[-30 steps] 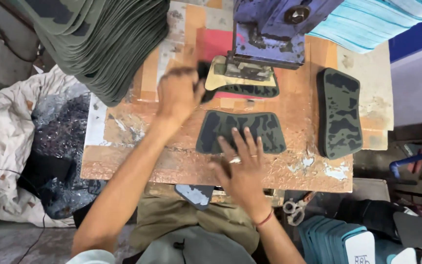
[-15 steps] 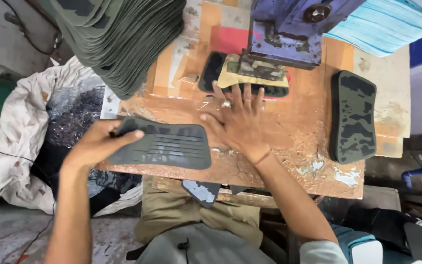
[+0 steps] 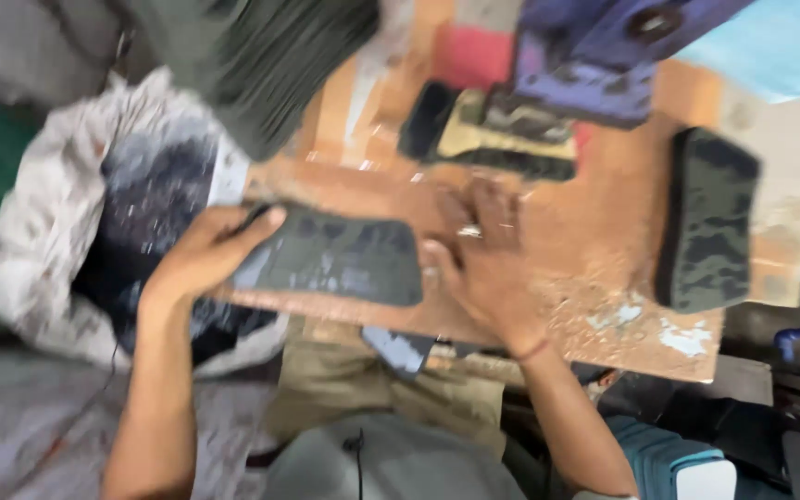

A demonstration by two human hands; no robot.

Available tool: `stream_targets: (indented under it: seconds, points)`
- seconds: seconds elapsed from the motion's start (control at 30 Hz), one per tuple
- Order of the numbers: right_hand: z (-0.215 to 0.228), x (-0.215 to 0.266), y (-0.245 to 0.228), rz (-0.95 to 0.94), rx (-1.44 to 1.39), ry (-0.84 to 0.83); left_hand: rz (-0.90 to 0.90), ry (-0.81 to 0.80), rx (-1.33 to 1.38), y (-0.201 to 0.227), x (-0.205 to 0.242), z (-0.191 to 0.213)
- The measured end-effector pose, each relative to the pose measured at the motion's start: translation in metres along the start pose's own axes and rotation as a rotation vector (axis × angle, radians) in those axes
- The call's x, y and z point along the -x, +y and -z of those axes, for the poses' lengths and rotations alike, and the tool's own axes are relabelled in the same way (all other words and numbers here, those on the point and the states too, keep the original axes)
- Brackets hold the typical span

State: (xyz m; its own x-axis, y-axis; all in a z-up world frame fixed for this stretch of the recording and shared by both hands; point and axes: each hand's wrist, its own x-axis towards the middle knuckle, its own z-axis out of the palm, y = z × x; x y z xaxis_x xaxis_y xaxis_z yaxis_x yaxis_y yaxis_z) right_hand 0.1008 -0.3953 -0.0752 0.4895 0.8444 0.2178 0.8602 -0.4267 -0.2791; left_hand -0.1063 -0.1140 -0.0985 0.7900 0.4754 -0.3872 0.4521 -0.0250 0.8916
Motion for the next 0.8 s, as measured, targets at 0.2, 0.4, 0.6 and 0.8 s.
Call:
stream_targets:
  seconds: [0.2, 0.4, 0.6, 0.8]
  points:
    - [0.015, 0.056, -0.007, -0.002, -0.038, 0.033, -0.049, -0.025, -0.15, -0.005, 0.008, 0.002]
    - [0.013, 0.063, -0.005, -0.04, -0.039, 0.066, -0.215, -0.051, -0.12, 0.005, 0.01, -0.001]
    - [0.033, 0.07, 0.026, -0.114, -0.041, 0.215, -0.241, 0.137, -0.202, 0.007, 0.03, -0.014]
    - [0.094, 0.069, 0.157, -0.384, 0.318, 0.495, -0.85, 0.619, -0.069, 0.139, 0.022, 0.016]
